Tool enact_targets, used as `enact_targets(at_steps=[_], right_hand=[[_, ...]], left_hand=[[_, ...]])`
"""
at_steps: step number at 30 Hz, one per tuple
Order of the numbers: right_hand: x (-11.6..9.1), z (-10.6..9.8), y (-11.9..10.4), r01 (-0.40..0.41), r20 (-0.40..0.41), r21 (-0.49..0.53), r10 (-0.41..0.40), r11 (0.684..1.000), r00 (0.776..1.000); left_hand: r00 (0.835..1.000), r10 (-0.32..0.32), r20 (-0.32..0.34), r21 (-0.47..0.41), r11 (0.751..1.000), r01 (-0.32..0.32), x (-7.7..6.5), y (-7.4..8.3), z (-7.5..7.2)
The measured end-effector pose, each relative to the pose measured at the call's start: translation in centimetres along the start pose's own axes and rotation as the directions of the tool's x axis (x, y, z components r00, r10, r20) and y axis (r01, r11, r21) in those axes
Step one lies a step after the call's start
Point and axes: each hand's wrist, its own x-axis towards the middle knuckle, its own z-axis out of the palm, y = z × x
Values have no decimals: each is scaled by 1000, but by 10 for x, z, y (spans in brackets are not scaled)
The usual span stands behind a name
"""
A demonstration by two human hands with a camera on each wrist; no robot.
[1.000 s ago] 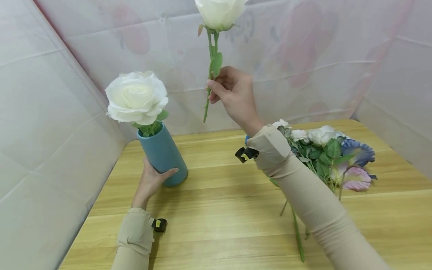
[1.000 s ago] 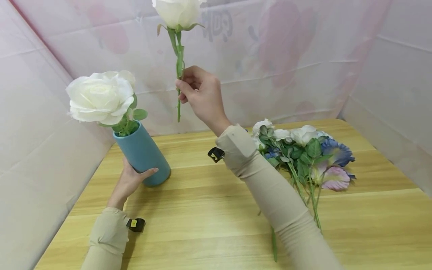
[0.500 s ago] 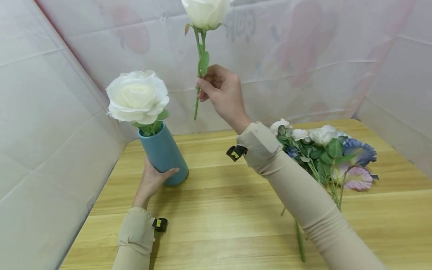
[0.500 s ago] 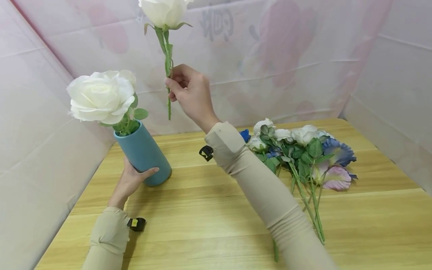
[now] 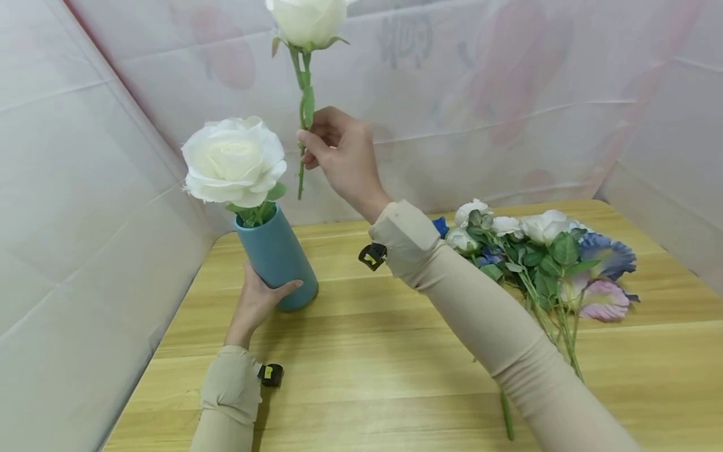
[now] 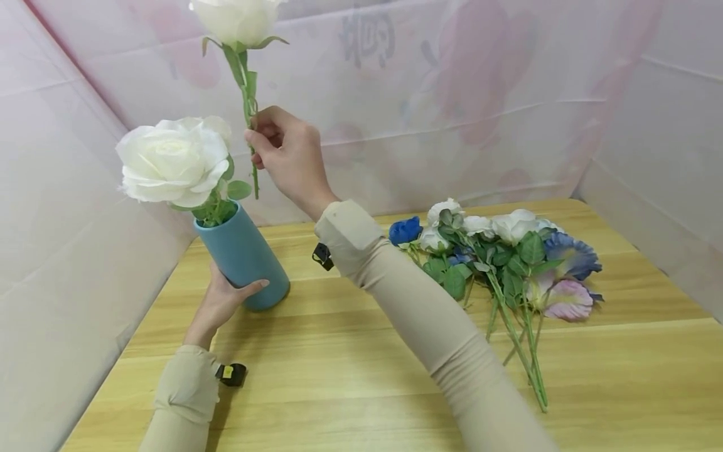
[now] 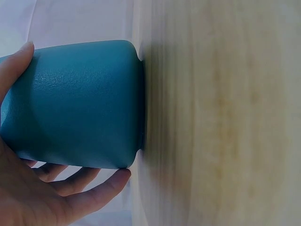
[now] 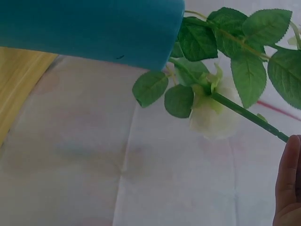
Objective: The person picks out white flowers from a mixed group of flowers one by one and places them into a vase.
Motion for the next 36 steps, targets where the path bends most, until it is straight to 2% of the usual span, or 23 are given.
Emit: enact_targets(at_steps=[7, 13, 17, 20, 23, 26, 27, 28, 31, 33, 36], right_hand=[[-3, 14, 9, -2, 79, -56, 7, 998, 997], [-7, 17, 16, -22, 101, -54, 27, 998, 994], [-7, 22, 19, -71, 108, -60, 77, 996, 991], [-8, 28, 22, -124, 145, -121, 142, 985, 979], [-8, 35, 26, -129, 189, -327, 199, 936, 962], [-11, 42, 31, -88, 238, -531, 248, 843, 939], [-13, 44, 32, -64, 265, -586, 266, 808, 927], [-15, 46, 34, -31, 298, -618, 271, 786, 915], [-20, 49, 36, 18, 377, -667, 316, 745, 871], [-21, 48, 35, 17, 400, -682, 353, 731, 845], [-20, 44, 32, -32, 384, -691, 405, 722, 830]], left_hand=[[1000, 15, -9, -10, 1000, -15, 0, 0, 2], [1000, 16, -5, -10, 1000, -16, 1, 2, 4], [1000, 19, -5, -1, 1000, -19, 2, 3, 4], [1000, 21, -1, 0, 1000, -21, 2, 3, 4], [1000, 21, 1, 8, 1000, -21, 2, 3, 3], [1000, 20, 2, 16, 1000, -20, 2, 4, 3], [1000, 20, 2, 15, 1000, -20, 1, 3, 3], [1000, 18, 4, 14, 1000, -18, 1, 3, 3], [1000, 24, 9, 0, 1000, -24, 0, 1, 3], [999, 42, 10, -18, 999, -42, 1, 0, 3], [997, 78, 5, -39, 996, -78, 2, -2, 3]])
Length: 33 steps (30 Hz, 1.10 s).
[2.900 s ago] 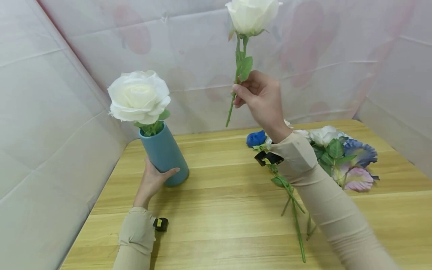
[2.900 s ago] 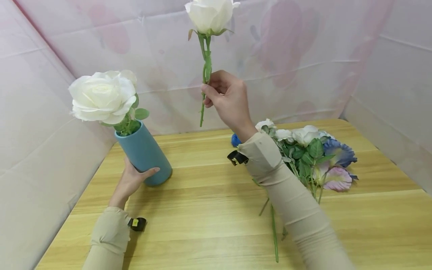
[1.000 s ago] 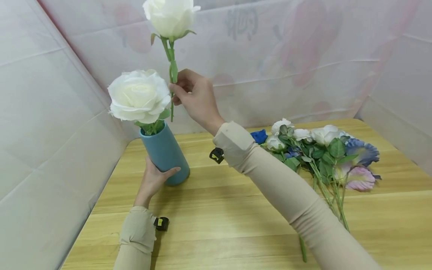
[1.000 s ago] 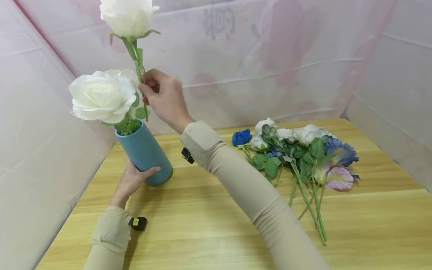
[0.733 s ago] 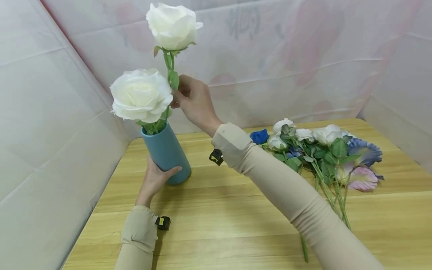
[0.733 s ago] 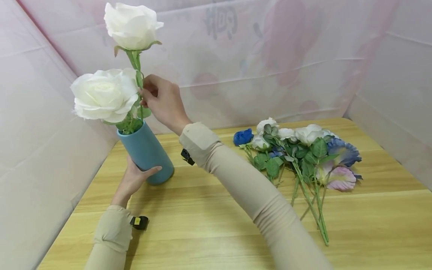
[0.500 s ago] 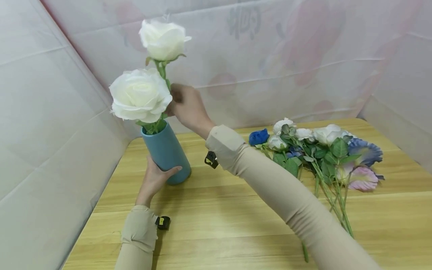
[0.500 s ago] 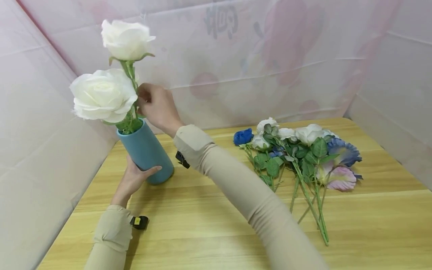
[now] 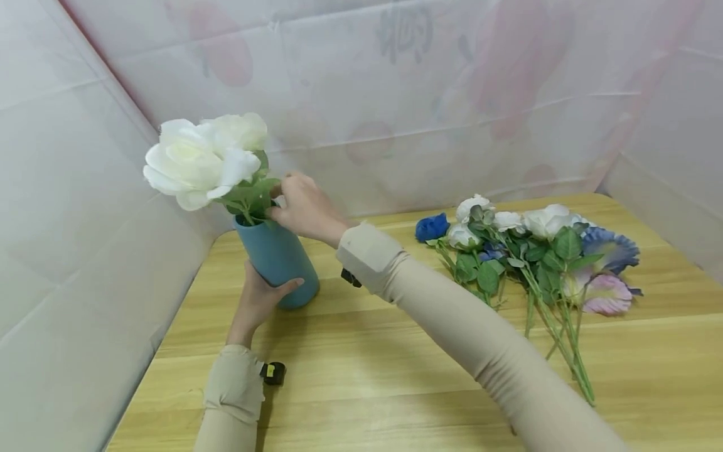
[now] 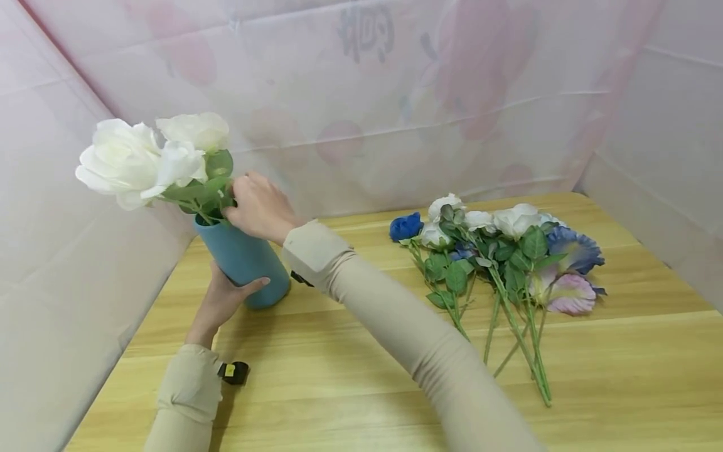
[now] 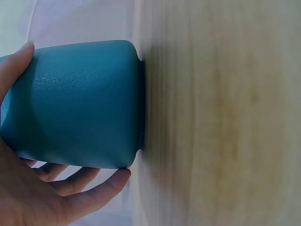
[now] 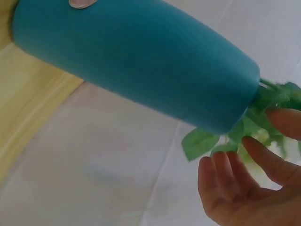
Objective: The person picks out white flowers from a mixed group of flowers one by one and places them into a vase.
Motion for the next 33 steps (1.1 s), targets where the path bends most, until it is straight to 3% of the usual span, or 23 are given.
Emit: enact_targets(at_steps=[6, 16, 33], right_hand=[[-8, -4, 15, -38, -5, 43, 38, 998, 999], [-22, -11, 36, 12, -91, 94, -3, 996, 996], [-43, -50, 54, -15, -158, 203, 48, 979, 986]], left_hand=[[1000, -4, 0, 13, 1000, 4, 0, -2, -3], [999, -39, 5, 27, 999, 39, -3, -1, -4], [1000, -25, 4, 1, 1000, 25, -5, 2, -2]])
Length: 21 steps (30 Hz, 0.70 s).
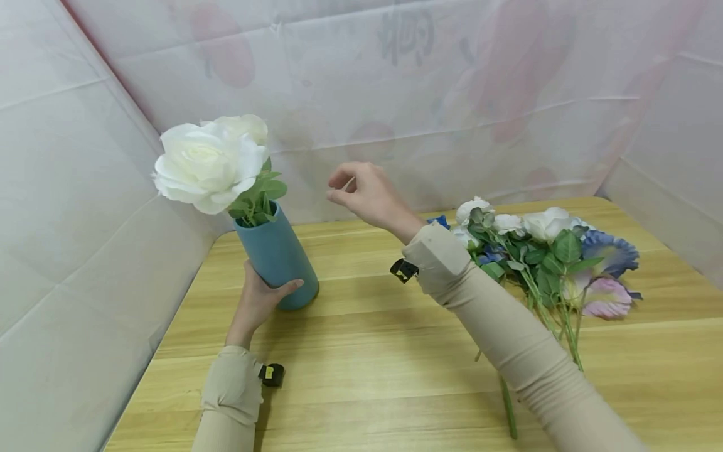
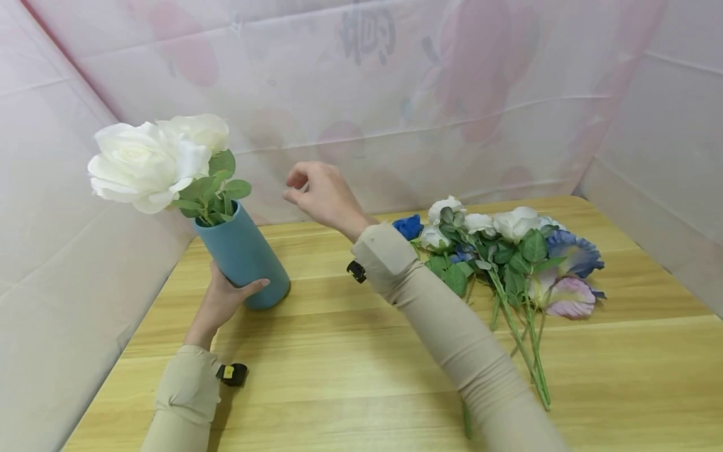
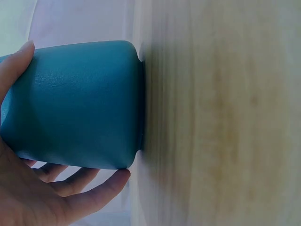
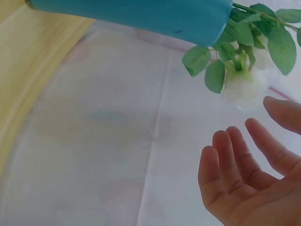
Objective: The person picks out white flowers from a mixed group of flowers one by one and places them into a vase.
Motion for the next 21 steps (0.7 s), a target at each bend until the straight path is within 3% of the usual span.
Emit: enact_targets(at_steps=[11, 21], right_hand=[[-8, -33, 5, 19, -25, -31, -20, 999, 999], [-22, -63, 8, -37, -69, -13, 36, 999, 997]], left_hand=[[1000, 1, 4, -11, 1000, -1, 0, 0, 2], [1000, 3, 3, -11, 1000, -3, 0, 0, 1]])
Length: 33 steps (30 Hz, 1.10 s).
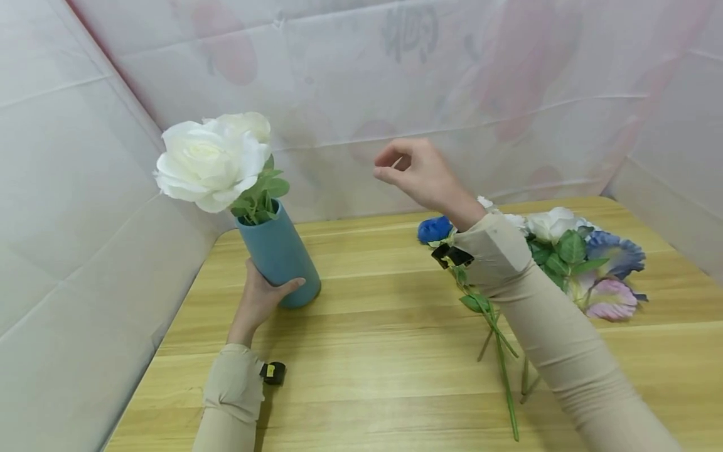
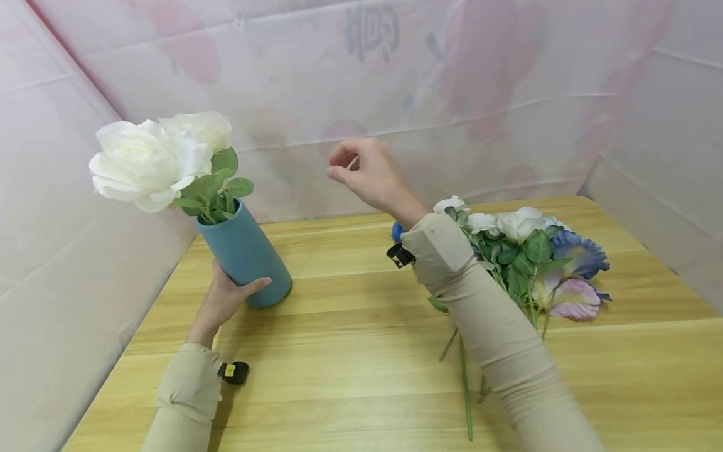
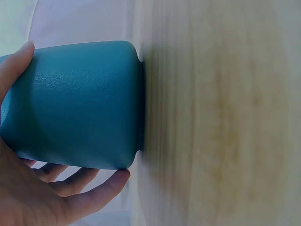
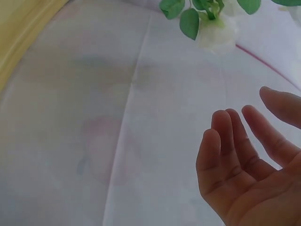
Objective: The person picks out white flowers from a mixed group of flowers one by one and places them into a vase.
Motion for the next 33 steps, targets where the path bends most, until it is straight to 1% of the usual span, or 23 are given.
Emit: enact_targets(at_steps=[5, 10, 14, 18, 24, 31, 33], right_hand=[[-5, -11, 4, 7, -26, 2, -7, 1000, 1000], [-12, -19, 11, 38, -63, 6, -38, 999, 997], [-18, -24, 14, 57, -68, 42, -54, 997, 996], [-24, -28, 14, 58, -74, 92, -51, 994, 996], [-31, -34, 15, 76, -92, 118, -66, 990, 994], [-40, -41, 18, 45, -89, 159, -31, 986, 996], [-43, -43, 19, 44, -82, 154, -32, 987, 996]], left_hand=[[1000, 1, 0, 4, 1000, -1, -1, 1, 0], [1000, 6, 4, -1, 1000, -6, -2, 3, 1], [1000, -2, 5, 0, 1000, 2, -3, 3, 1], [1000, -3, 4, 3, 1000, 3, -4, 3, 0], [1000, 3, 6, 0, 1000, -3, -3, 4, 0], [1000, -7, 10, -5, 1000, 7, -2, 4, 1], [1000, -13, 11, -3, 1000, 13, -2, 4, 1]])
